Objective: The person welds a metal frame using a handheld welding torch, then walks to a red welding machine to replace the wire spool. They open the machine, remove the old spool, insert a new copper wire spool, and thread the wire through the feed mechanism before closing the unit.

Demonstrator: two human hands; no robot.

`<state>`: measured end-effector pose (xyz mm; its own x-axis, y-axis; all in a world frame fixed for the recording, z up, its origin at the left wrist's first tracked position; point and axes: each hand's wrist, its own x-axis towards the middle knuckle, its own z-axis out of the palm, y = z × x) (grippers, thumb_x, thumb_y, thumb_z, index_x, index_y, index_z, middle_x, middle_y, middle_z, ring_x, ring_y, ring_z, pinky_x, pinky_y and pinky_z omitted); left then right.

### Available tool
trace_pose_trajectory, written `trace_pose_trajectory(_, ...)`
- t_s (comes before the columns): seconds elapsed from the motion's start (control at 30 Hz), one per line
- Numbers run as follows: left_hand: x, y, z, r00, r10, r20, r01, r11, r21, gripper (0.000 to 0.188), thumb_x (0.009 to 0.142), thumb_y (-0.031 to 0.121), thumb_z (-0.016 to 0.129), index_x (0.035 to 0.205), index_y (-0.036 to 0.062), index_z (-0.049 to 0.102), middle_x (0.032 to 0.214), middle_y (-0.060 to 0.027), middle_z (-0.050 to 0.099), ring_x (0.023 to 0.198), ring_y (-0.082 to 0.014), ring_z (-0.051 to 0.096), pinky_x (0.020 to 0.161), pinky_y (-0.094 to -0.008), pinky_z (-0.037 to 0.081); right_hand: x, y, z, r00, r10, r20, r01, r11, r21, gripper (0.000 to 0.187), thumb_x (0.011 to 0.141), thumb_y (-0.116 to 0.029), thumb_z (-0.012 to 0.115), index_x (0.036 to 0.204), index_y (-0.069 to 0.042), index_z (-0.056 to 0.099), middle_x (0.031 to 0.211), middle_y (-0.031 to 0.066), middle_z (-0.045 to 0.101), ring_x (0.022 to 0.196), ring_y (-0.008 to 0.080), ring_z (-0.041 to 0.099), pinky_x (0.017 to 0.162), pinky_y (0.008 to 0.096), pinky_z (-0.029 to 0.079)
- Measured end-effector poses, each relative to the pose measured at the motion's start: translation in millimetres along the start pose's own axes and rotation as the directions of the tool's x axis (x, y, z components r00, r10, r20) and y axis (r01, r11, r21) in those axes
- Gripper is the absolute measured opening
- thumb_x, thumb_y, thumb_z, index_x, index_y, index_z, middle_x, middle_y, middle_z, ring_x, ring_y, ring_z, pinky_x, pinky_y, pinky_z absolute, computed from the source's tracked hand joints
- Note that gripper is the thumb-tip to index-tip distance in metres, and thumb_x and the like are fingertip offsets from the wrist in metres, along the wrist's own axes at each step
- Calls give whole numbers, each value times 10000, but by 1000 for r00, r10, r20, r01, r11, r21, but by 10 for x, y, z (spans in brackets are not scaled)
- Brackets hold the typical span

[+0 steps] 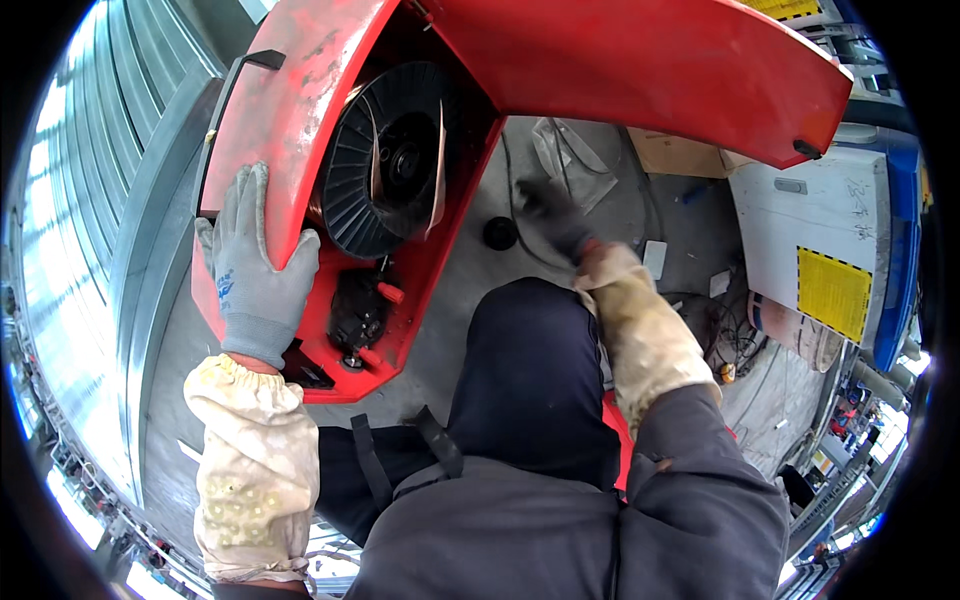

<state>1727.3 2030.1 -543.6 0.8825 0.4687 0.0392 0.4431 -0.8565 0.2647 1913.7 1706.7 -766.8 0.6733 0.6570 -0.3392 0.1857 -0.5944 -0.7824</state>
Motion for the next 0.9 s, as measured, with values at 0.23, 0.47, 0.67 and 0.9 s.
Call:
trace_pose_trajectory(0.23,-69,-41,-30,999,-27,29,26,1000,17,740,788,208,659,1459,-5,430,1479,-184,464,1398,-326,407,1180,-394,251,-86,801,1208,938,-294,182,344,747,-569,914,610,-232,842,1432,-167,447,1358,130,505,1167,389,538,959,509,443)
trace_pose_trajectory(0.47,-34,-9,-5,1000,11,-8,-11,1000,0,741,770,249,686,1437,19,461,1454,-170,493,1381,-332,425,1184,-506,197,-4,779,1088,984,-143,-106,75,871,-486,425,730,-221,780,1097,-97,606,1027,147,617,1009,328,590,800,452,495)
trace_pose_trajectory(0.67,-82,-43,-23,1000,-24,8,24,1000,14,756,787,274,682,1461,42,432,1491,-172,451,1412,-338,376,1196,-520,163,165,-569,312,947,316,-57,-220,767,603,388,867,-327,745,1033,-8,601,910,123,648,739,190,637,614,321,530)
trace_pose_trajectory(0.9,-57,-12,-9,1000,-7,-8,7,999,33,758,791,306,671,1467,61,431,1496,-172,447,1414,-333,374,1209,-514,125,692,-1347,522,901,117,-418,24,948,317,455,907,-355,684,1208,-22,616,1089,193,694,993,320,684,876,395,534)
